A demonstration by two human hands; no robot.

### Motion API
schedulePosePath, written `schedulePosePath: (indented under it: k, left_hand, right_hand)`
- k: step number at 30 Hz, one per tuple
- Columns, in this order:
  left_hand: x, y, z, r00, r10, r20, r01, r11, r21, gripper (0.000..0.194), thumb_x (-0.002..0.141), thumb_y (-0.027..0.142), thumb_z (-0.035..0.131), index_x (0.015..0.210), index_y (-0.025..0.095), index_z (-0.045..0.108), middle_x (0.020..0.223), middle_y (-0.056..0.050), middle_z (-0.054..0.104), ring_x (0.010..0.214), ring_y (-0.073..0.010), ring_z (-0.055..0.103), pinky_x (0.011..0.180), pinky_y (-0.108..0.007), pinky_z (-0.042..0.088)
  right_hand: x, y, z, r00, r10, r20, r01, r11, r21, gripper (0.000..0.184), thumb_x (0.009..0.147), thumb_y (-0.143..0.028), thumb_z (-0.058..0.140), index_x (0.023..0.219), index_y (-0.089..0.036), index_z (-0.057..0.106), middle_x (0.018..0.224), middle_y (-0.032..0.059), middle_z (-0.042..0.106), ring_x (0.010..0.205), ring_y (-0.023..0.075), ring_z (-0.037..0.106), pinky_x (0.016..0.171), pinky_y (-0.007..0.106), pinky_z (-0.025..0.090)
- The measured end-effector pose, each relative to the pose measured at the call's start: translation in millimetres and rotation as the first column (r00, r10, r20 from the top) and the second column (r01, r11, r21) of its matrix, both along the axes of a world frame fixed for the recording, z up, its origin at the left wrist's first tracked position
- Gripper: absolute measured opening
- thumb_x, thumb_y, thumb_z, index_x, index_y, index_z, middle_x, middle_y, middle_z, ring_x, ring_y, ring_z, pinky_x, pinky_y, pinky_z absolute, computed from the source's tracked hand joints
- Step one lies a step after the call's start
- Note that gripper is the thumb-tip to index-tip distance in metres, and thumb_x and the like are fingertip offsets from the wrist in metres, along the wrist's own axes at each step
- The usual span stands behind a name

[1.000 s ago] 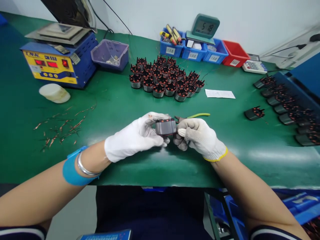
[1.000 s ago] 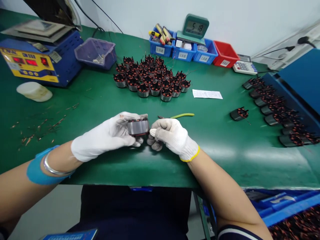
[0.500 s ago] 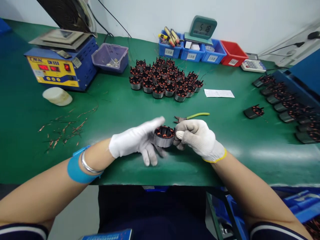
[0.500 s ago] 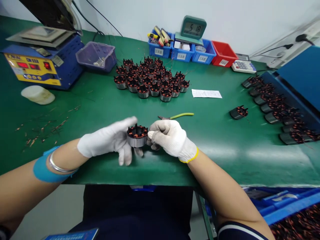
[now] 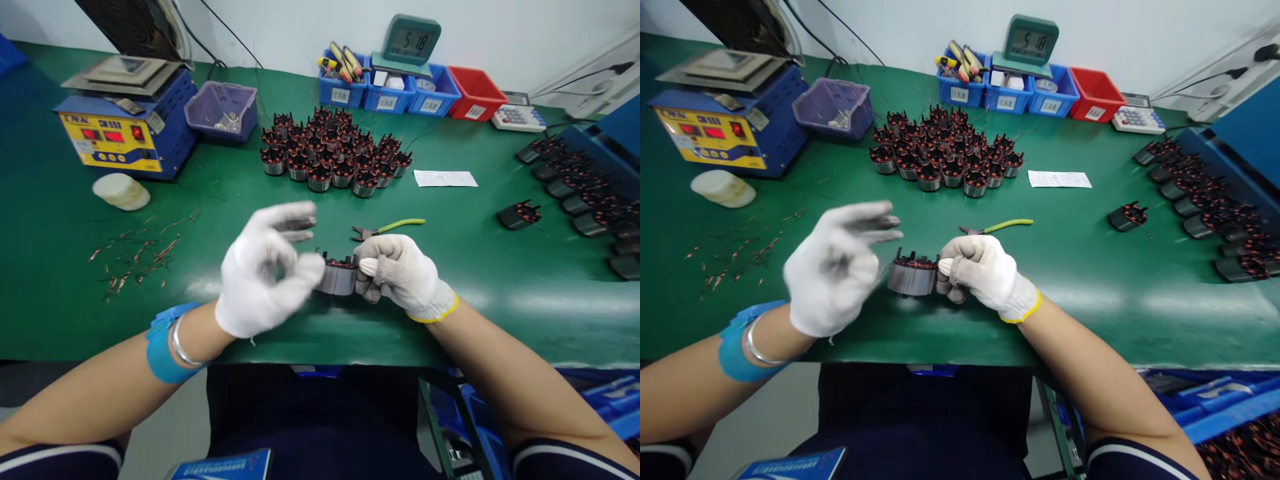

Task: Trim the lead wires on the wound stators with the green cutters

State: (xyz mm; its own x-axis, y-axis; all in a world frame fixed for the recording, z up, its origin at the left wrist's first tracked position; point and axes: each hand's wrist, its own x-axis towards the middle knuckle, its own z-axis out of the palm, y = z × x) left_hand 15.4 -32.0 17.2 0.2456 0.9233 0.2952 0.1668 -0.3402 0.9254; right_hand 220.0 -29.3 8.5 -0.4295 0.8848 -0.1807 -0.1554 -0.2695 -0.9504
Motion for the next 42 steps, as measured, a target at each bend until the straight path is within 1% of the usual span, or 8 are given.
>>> schedulePosePath:
  k: [5,13,18,23,26,32,36,42]
  left_hand:
    - [0,14,-2.7,0.838,-0.454,0.303,0.483,0.358,-0.799,0.067,0.083,0.076,0.035,0.086,0.015,0.060,0.083,-0.015,0.068,0.060,-0.0242,0.066,0.044,-0.035,0.052]
    - [2,-2,6.0,0.841,0.024,0.541,0.219,0.899,-0.379,0.035,0.079,0.047,0.067,0.063,0.018,0.055,0.078,-0.004,0.063,0.090,-0.0229,0.066,0.077,-0.036,0.058]
    - [9,4,-3.0,0.891,-0.244,0.382,0.453,0.528,-0.718,0.031,0.081,0.046,0.059,0.088,0.016,0.059,0.081,-0.008,0.065,0.077,-0.0284,0.070,0.058,-0.039,0.057]
    - [15,-6,-15.1,0.950,-0.114,-0.290,0.088,0.991,-0.099,0.033,0.076,0.033,0.063,0.106,0.018,0.060,0.107,-0.010,0.063,0.103,-0.0258,0.064,0.091,-0.041,0.052]
    - [16,-9,-18.5,0.902,0.058,-0.428,-0.002,0.991,0.131,0.038,0.071,0.034,0.069,0.104,0.018,0.058,0.124,-0.014,0.054,0.120,-0.0277,0.054,0.096,-0.040,0.049]
    - [8,4,-11.1,0.869,-0.470,-0.152,0.335,0.787,-0.518,0.030,0.076,0.045,0.064,0.074,0.020,0.047,0.077,0.000,0.058,0.072,-0.0152,0.057,0.066,-0.029,0.049]
    - [10,2,-16.4,0.917,-0.394,-0.059,0.315,0.808,-0.499,0.035,0.076,0.045,0.065,0.071,0.022,0.040,0.069,0.004,0.053,0.065,-0.0121,0.052,0.062,-0.026,0.045]
    - [8,2,-23.3,0.859,0.083,-0.505,0.083,0.951,0.298,0.022,0.077,0.037,0.065,0.085,0.019,0.054,0.108,-0.010,0.069,0.093,-0.0246,0.067,0.080,-0.037,0.049]
  right_hand:
    - [3,-1,0.2,0.995,-0.036,0.095,0.026,0.994,0.104,0.018,0.068,-0.028,0.072,0.063,-0.016,0.060,0.054,0.0002,0.062,0.040,0.0087,0.053,0.037,0.017,0.043]
    - [-3,1,-4.7,0.998,0.024,0.063,-0.024,1.000,-0.001,0.023,0.064,-0.037,0.067,0.066,-0.018,0.054,0.051,-0.0012,0.060,0.036,0.0103,0.050,0.034,0.020,0.039]
    - [1,-2,-1.3,0.889,0.034,0.456,-0.213,0.913,0.347,0.016,0.076,-0.028,0.056,0.066,-0.016,0.058,0.054,-0.0010,0.058,0.046,0.0103,0.051,0.043,0.020,0.038]
    - [6,1,4.3,0.672,-0.273,0.688,-0.408,0.639,0.652,0.018,0.080,-0.026,0.051,0.071,-0.017,0.062,0.066,0.0021,0.062,0.059,0.0138,0.054,0.058,0.026,0.039]
    - [5,2,4.1,0.500,-0.381,0.778,-0.568,0.534,0.626,0.022,0.084,-0.029,0.046,0.076,-0.017,0.063,0.070,0.0040,0.063,0.060,0.0162,0.054,0.058,0.028,0.035]
    - [10,-1,3.7,0.461,-0.426,0.779,-0.687,0.384,0.617,0.022,0.084,-0.029,0.046,0.080,-0.017,0.063,0.071,0.0048,0.063,0.057,0.0164,0.053,0.055,0.030,0.033]
    - [11,-4,9.3,0.550,-0.465,0.693,-0.513,0.466,0.720,0.019,0.081,-0.027,0.048,0.072,-0.018,0.062,0.064,0.0032,0.061,0.055,0.0156,0.053,0.055,0.029,0.036]
    - [-5,-2,1.8,0.867,-0.159,0.473,0.033,0.964,0.263,0.019,0.077,-0.035,0.051,0.065,-0.021,0.048,0.053,-0.0019,0.054,0.040,0.0106,0.044,0.041,0.024,0.036]
